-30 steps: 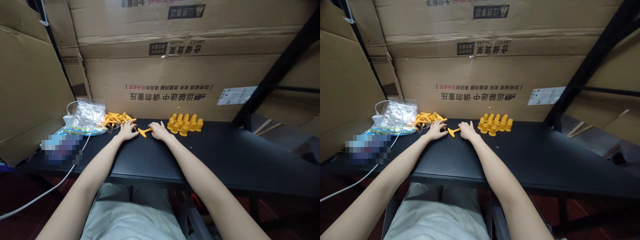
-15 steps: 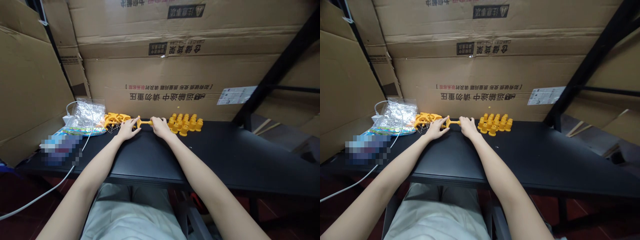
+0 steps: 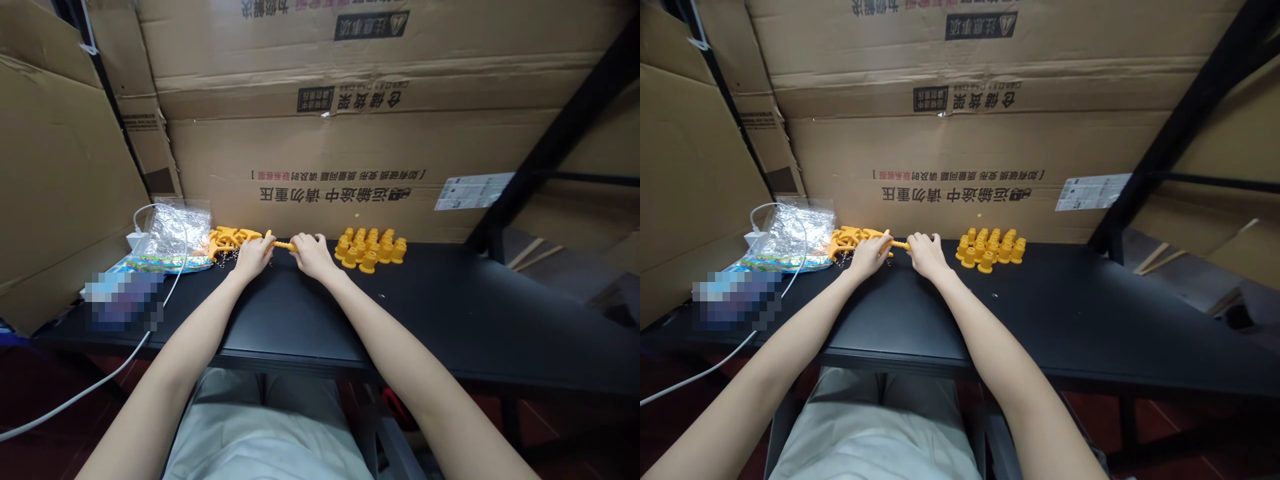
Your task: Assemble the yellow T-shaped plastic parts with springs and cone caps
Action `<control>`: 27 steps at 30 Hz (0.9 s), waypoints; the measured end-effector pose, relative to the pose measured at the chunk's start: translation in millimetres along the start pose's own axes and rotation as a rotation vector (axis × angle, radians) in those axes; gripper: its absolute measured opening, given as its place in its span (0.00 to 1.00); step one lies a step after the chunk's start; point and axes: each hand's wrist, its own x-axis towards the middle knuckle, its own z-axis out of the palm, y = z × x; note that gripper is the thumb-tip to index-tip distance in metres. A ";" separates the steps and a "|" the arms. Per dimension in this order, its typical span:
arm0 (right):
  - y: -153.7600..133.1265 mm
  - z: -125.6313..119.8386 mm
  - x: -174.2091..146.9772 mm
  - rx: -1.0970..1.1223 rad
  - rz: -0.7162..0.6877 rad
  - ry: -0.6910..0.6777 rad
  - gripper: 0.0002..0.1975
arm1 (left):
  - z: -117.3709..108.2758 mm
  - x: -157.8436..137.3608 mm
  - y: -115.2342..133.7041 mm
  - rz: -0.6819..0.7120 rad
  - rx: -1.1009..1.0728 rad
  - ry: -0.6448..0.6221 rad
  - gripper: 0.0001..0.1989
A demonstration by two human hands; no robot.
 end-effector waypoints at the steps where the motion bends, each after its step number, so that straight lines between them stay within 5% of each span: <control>1: -0.3 -1.3 -0.2 -0.010 0.007 0.012 0.10 | -1.1 -0.1 1.9 0.000 0.000 -0.007 0.13; 12: -3.4 -4.3 0.5 0.033 0.059 -0.138 0.12 | -4.0 -1.0 4.4 -0.029 0.044 -0.068 0.14; 19: -2.7 -6.5 0.1 -0.064 0.050 -0.019 0.08 | -7.7 -0.2 9.4 -0.052 -0.009 -0.104 0.13; 27: 5.9 0.9 -0.5 0.079 -0.037 -0.025 0.13 | -8.6 -0.5 3.9 -0.101 -0.004 -0.105 0.13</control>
